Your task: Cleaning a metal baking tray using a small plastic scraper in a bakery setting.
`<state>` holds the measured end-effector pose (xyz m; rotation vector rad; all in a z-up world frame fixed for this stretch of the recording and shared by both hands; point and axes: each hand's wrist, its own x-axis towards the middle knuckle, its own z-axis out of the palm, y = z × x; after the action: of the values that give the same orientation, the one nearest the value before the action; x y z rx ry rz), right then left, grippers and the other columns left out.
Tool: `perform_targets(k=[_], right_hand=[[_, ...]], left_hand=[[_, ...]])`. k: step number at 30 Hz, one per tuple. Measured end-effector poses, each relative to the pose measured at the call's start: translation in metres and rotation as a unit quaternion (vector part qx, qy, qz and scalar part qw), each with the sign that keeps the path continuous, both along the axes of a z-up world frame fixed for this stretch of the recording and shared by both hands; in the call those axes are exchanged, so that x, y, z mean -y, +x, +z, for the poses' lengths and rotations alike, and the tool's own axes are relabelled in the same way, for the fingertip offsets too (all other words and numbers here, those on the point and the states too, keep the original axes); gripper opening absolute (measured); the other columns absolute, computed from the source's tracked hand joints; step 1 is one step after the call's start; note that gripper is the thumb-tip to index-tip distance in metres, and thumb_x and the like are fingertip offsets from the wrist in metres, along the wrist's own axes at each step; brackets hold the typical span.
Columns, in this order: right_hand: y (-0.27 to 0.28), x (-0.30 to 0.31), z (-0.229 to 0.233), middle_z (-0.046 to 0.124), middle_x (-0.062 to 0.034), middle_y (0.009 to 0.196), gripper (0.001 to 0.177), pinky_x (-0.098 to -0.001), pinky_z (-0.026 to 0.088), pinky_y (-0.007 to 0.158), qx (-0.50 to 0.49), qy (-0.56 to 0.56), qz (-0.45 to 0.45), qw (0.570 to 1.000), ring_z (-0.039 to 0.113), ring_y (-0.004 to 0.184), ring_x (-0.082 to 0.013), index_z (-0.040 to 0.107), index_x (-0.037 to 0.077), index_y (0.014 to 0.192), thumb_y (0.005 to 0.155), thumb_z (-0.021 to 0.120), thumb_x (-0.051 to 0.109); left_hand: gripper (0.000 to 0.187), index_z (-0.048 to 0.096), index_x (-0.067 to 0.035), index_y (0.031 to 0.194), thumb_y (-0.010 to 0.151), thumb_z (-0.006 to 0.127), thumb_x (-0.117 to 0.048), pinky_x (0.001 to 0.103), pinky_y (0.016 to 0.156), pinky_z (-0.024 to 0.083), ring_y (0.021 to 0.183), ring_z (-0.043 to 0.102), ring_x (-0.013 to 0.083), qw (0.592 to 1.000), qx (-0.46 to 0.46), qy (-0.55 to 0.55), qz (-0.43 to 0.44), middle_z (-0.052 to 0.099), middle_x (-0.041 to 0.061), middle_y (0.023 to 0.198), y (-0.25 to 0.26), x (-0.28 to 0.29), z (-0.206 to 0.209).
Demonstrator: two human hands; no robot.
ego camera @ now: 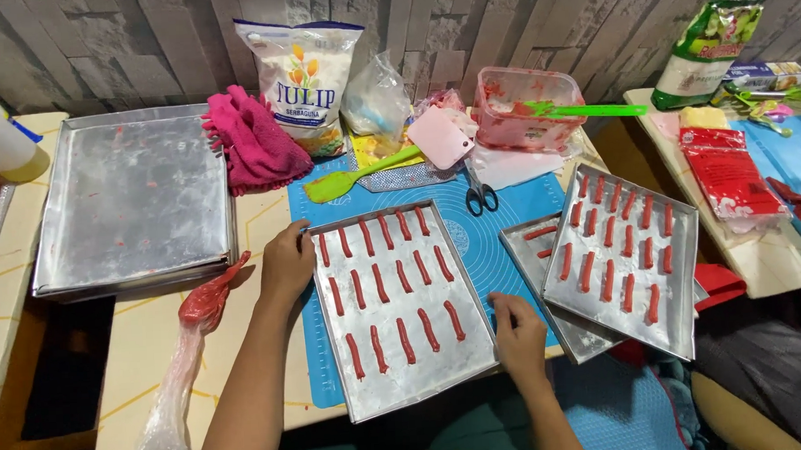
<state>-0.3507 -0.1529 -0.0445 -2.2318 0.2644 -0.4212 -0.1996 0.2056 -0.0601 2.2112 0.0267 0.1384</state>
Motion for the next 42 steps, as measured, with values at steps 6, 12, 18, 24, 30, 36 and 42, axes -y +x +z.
perform_targets(k=[6, 12, 18, 24, 30, 36, 42], right_hand=[[-0.013, -0.010, 0.000, 0.070, -0.0062, 0.119, 0.039, -0.0398, 0.055, 0.087, -0.083, -0.074, 0.064, 0.992, 0.067, 0.109, -0.0245, 0.065, 0.009, 0.124, 0.099, 0.051, 0.036], [-0.030, -0.016, 0.007, 0.075, -0.0064, 0.107, 0.041, -0.0326, 0.059, 0.073, -0.124, 0.149, 0.065, 0.979, 0.073, 0.093, -0.0168, 0.049, 0.013, 0.139, 0.102, 0.045, 0.030], [-0.052, 0.039, 0.016, 0.076, -0.0037, 0.102, 0.045, -0.0324, 0.054, 0.085, -0.083, 0.128, -0.027, 0.988, 0.070, 0.098, -0.0166, 0.059, 0.016, 0.140, 0.100, 0.049, 0.031], [-0.079, 0.131, 0.067, 0.070, -0.0128, 0.110, 0.047, -0.0364, 0.056, 0.076, -0.052, 0.141, -0.134, 0.980, 0.066, 0.093, -0.0240, 0.055, 0.007, 0.148, 0.102, 0.052, 0.016], [-0.082, 0.228, 0.085, 0.064, -0.0140, 0.115, 0.036, -0.0367, 0.049, 0.068, 0.013, 0.109, -0.218, 0.970, 0.060, 0.090, -0.0212, 0.057, 0.006, 0.145, 0.112, 0.045, 0.015], [-0.066, 0.254, 0.021, 0.065, -0.0069, 0.123, 0.035, -0.0275, 0.052, 0.080, 0.124, 0.232, -0.288, 0.921, 0.062, 0.099, -0.0141, 0.057, 0.006, 0.140, 0.106, 0.048, 0.011], [-0.044, 0.234, 0.011, 0.061, -0.0302, 0.123, 0.047, -0.0416, 0.053, 0.089, 0.121, 0.184, -0.276, 0.936, 0.062, 0.109, -0.0296, 0.045, 0.007, 0.157, 0.110, 0.046, 0.004]], left_hand=[[0.028, 0.072, 0.000, 0.120, 0.101, 0.052, -0.007, 0.043, 0.084, 0.055, 0.099, 0.069, 0.0302, 0.976, 0.207, -0.042, 0.046, 0.073, 0.016, 0.110, -0.004, 0.008, -0.004], [0.029, 0.071, 0.001, 0.124, 0.104, 0.052, -0.007, 0.039, 0.072, 0.053, 0.093, 0.067, 0.0274, 0.972, 0.218, -0.071, 0.043, 0.071, 0.016, 0.108, -0.012, 0.013, 0.004], [0.042, 0.060, -0.005, 0.142, 0.109, 0.045, -0.027, 0.034, 0.068, 0.057, 0.075, 0.066, 0.0180, 0.977, 0.174, -0.119, -0.016, 0.067, 0.013, 0.106, -0.025, 0.036, 0.017], [0.037, 0.064, -0.003, 0.135, 0.099, 0.062, 0.002, 0.034, 0.072, 0.064, 0.089, 0.065, 0.0213, 0.971, 0.220, -0.097, -0.008, 0.064, 0.013, 0.104, -0.020, 0.035, 0.015], [0.026, 0.073, -0.004, 0.120, 0.096, 0.066, 0.006, 0.027, 0.066, 0.061, 0.081, 0.068, 0.0161, 0.969, 0.140, -0.198, 0.055, 0.070, 0.011, 0.098, -0.019, 0.031, 0.015], [0.013, 0.079, -0.007, 0.107, 0.096, 0.080, -0.012, 0.030, 0.069, 0.051, 0.069, 0.056, 0.0133, 0.974, 0.192, -0.097, 0.067, 0.065, 0.004, 0.080, -0.011, 0.028, -0.016], [0.008, 0.077, -0.009, 0.111, 0.105, 0.072, -0.009, 0.035, 0.065, 0.056, 0.079, 0.068, 0.0260, 0.969, 0.216, -0.081, 0.093, 0.068, 0.010, 0.087, -0.010, 0.024, -0.020]])
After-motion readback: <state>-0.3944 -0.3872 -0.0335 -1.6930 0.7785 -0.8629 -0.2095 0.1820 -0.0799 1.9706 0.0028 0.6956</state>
